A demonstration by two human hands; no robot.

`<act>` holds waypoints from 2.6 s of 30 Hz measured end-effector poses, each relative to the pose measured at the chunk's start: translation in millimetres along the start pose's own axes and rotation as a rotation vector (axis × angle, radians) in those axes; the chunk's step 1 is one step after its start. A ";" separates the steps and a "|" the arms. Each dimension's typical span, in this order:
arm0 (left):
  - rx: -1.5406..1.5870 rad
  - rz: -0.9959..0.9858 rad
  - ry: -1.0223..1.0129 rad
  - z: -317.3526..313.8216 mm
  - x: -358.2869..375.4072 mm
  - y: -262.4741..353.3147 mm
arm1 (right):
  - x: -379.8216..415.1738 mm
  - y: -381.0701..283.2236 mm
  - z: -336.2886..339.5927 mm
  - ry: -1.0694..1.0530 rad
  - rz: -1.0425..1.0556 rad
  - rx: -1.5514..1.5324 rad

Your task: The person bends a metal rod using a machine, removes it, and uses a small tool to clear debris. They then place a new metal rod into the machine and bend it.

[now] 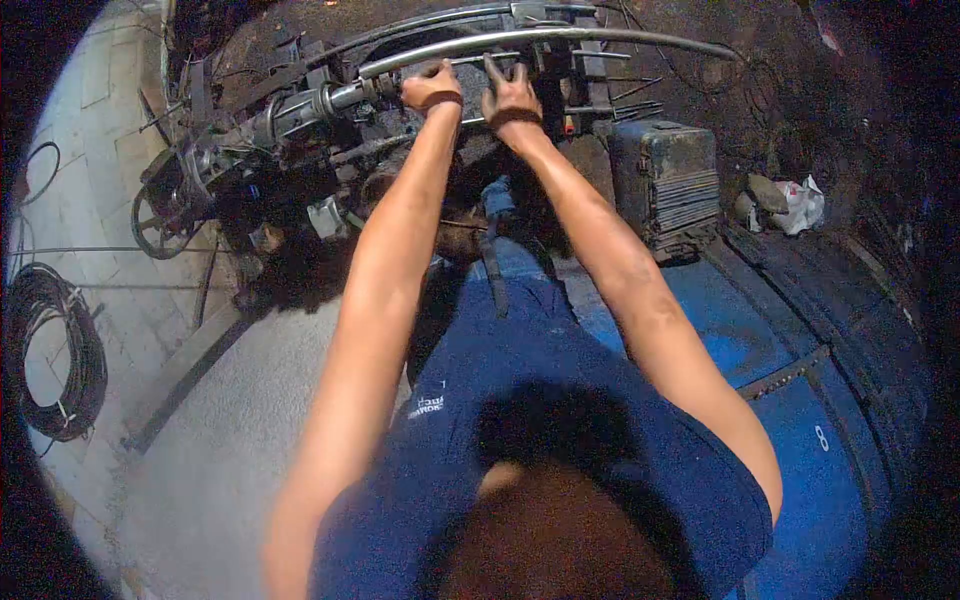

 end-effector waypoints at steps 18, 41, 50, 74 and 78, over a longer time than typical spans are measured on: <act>-0.085 0.015 0.089 8.9 6.5 12.9 | -3.9 -1.4 0.2 -0.155 -0.078 0.089; -0.108 0.033 0.124 12.8 9.2 20.2 | 32.0 16.2 -10.8 -0.037 0.094 0.008; 0.130 -0.061 -0.216 63.9 75.5 3.7 | 57.5 37.8 -43.5 -0.288 -0.150 -0.878; 0.150 -0.203 -0.311 164.7 82.8 -94.8 | 100.7 58.8 -184.8 -0.330 -0.318 -0.458; 0.059 -0.256 -0.201 221.8 78.9 -94.7 | 109.6 78.3 -99.8 -0.098 -0.410 -0.552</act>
Point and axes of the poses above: each hand's wrist, its own x-axis away from the middle knuckle, its own z-axis out of the back of the hand, y = z × x, the point moved 10 cm from there along -x, towards the middle knuckle, and after that the axes turned 4 degrees about -z, right-handed, at the moved point
